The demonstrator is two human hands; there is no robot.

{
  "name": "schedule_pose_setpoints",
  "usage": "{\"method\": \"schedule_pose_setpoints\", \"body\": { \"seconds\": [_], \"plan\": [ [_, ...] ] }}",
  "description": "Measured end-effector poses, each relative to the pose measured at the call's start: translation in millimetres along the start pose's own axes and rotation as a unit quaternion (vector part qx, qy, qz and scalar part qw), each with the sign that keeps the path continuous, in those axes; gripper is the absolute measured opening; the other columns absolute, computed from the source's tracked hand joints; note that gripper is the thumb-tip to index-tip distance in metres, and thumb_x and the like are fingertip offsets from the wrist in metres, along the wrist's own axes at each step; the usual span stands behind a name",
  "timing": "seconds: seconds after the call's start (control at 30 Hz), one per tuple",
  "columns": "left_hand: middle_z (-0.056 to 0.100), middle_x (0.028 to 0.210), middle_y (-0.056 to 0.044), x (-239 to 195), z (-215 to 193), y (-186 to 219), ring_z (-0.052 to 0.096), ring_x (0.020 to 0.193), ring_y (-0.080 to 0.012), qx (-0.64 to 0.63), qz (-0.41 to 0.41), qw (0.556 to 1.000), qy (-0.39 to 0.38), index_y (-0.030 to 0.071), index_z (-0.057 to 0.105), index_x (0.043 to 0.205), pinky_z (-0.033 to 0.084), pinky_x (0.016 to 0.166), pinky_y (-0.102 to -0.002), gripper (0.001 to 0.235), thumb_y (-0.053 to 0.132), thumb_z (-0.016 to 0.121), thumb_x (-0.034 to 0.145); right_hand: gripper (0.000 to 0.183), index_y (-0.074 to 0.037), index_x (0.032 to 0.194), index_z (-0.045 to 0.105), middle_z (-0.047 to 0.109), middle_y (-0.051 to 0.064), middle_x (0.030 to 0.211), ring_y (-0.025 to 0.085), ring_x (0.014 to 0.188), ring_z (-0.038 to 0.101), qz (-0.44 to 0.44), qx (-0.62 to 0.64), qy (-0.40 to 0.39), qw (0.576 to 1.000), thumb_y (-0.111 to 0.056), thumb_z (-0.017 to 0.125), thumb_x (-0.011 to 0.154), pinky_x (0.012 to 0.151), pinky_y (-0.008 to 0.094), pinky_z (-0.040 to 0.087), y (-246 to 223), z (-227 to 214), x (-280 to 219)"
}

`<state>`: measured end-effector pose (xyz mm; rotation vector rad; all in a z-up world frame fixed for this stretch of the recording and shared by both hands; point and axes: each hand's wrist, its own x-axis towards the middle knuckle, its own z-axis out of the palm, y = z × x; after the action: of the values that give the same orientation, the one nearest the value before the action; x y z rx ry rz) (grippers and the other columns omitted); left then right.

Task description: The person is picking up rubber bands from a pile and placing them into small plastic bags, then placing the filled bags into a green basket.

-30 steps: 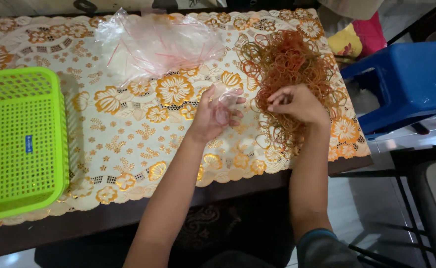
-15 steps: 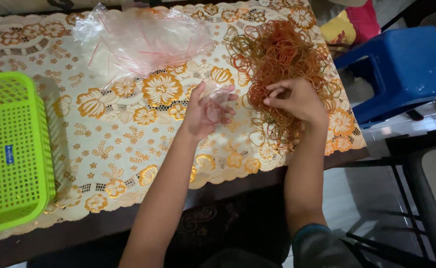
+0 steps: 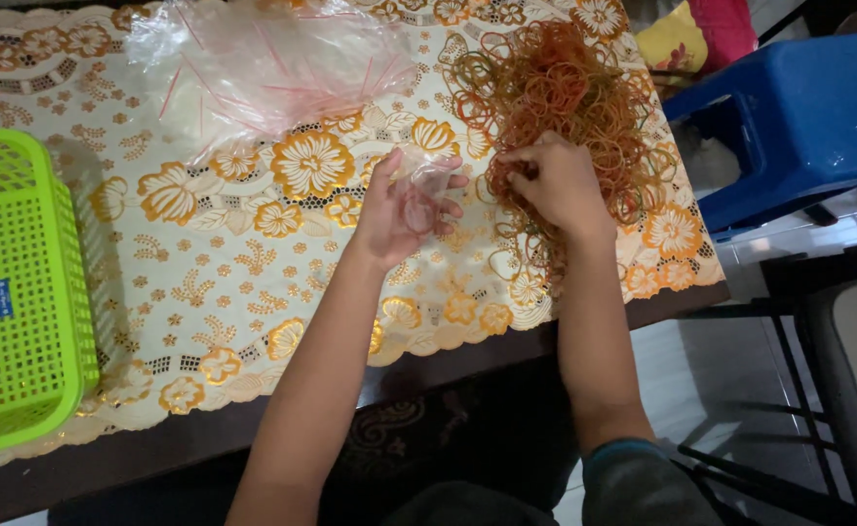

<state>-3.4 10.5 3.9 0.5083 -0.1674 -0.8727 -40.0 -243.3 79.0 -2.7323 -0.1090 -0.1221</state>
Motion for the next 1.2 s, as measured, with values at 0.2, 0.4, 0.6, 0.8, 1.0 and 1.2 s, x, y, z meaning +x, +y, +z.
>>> {"method": "schedule_pose_setpoints", "body": {
  "seconds": [0.2,0.4,0.6,0.8,1.0,1.2],
  "plan": [
    [0.074,0.119,-0.013,0,-1,-1,0.076,0.087,-0.0315,-0.01,0.004,1.0,0.004,0.005,0.061,0.138,0.066,0.068,-0.043,0.081,0.069,0.042,0.092,0.018,-0.029,0.104,0.082,0.064,0.006,0.093,0.034,0.089,0.069,0.031,-0.059,-0.013,0.998,-0.027,0.078,0.087,0.085,0.044,0.045,3,2,1],
    [0.074,0.12,-0.013,-1,0,-2,0.076,0.087,-0.0309,0.003,0.012,1.0,0.014,0.005,0.06,0.139,0.065,0.068,-0.042,0.081,0.069,0.04,0.093,0.009,-0.02,0.095,0.079,0.066,0.009,0.097,0.037,0.095,0.068,0.006,-0.03,0.0,1.0,-0.022,0.079,0.086,0.086,0.046,0.042,-10,-10,-5],
    [0.072,0.121,-0.015,-1,1,-1,0.076,0.088,-0.0329,-0.003,0.008,1.0,0.008,0.007,0.059,0.14,0.065,0.068,-0.043,0.081,0.07,0.043,0.091,0.011,-0.022,0.101,0.079,0.073,0.0,0.092,0.028,0.098,0.071,-0.018,0.072,0.062,0.995,-0.018,0.08,0.091,0.094,0.038,0.043,-34,-33,-15],
    [0.07,0.129,-0.013,-1,-3,-2,0.076,0.092,-0.0331,0.001,0.009,1.0,-0.019,0.009,0.057,0.144,0.066,0.072,-0.043,0.083,0.071,0.039,0.092,0.03,-0.013,0.112,0.08,0.076,0.006,0.088,0.011,0.069,0.057,-0.019,0.257,0.103,0.961,-0.002,0.082,0.084,0.07,0.028,0.049,-17,-17,-10],
    [0.065,0.138,-0.008,-5,4,0,0.076,0.095,-0.0328,-0.003,0.04,0.999,-0.035,0.011,0.057,0.145,0.066,0.079,-0.046,0.082,0.072,0.039,0.092,0.028,-0.007,0.111,0.078,0.074,0.004,0.09,0.001,0.067,0.054,0.036,0.379,0.105,0.919,0.0,0.08,0.084,0.062,0.017,0.046,-25,-5,-3],
    [0.057,0.149,-0.009,-19,2,14,0.073,0.097,-0.0422,-0.07,0.044,0.995,-0.064,0.012,0.055,0.147,0.063,0.084,-0.059,0.083,0.072,0.038,0.092,0.034,-0.005,0.109,0.076,0.076,0.003,0.087,0.001,0.067,0.064,0.034,0.478,0.021,0.877,-0.007,0.088,0.077,0.06,0.015,0.05,-43,-1,3]
  ]
}}
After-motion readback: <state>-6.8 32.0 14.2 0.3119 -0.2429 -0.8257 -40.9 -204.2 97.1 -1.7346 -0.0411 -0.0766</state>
